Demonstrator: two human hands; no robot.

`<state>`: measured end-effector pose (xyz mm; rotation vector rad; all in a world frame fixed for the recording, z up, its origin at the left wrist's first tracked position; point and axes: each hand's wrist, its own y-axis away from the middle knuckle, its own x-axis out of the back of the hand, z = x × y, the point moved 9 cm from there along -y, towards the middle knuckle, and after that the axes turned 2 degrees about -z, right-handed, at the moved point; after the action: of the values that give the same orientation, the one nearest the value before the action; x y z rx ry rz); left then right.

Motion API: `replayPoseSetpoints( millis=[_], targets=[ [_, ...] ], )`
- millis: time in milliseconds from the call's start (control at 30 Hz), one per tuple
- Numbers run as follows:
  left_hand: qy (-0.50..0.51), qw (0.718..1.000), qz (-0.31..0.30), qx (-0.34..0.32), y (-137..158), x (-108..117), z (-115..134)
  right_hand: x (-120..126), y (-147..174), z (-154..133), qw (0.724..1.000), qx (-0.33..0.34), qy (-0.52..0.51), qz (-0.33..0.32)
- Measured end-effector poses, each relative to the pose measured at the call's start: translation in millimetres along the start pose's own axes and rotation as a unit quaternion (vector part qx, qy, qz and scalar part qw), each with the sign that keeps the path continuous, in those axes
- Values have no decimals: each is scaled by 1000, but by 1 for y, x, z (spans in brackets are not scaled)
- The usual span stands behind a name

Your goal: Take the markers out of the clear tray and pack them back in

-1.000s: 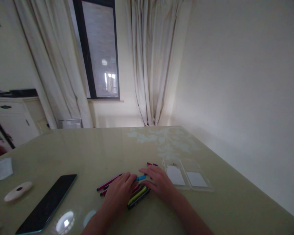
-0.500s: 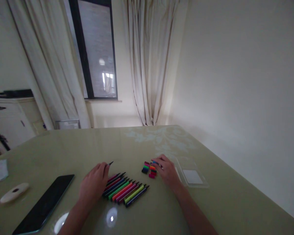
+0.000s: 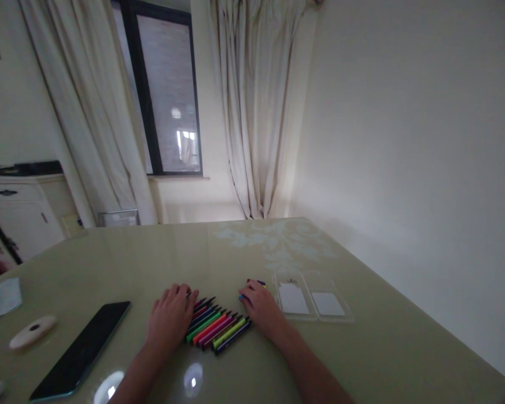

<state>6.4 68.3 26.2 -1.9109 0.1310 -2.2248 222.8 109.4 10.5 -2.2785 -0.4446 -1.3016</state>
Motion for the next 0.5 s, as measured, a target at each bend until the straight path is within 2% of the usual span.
replayPoseSetpoints(
  millis=[100, 200, 333, 500],
  targets=[
    [-55, 998, 5, -26, 11, -3, 33, -4, -3, 5, 1000, -7, -1, 0],
    [-75, 996, 47, -18, 19, -3, 49, -6, -4, 8, 1000, -10, 3, 10],
    [-102, 991, 86, 32, 17, -2, 32, 8, -3, 9, 998, -21, 1, 52],
    [-16, 999, 34, 26, 0, -22, 1, 53, 7, 44, 982, -107, 34, 152]
  ],
)
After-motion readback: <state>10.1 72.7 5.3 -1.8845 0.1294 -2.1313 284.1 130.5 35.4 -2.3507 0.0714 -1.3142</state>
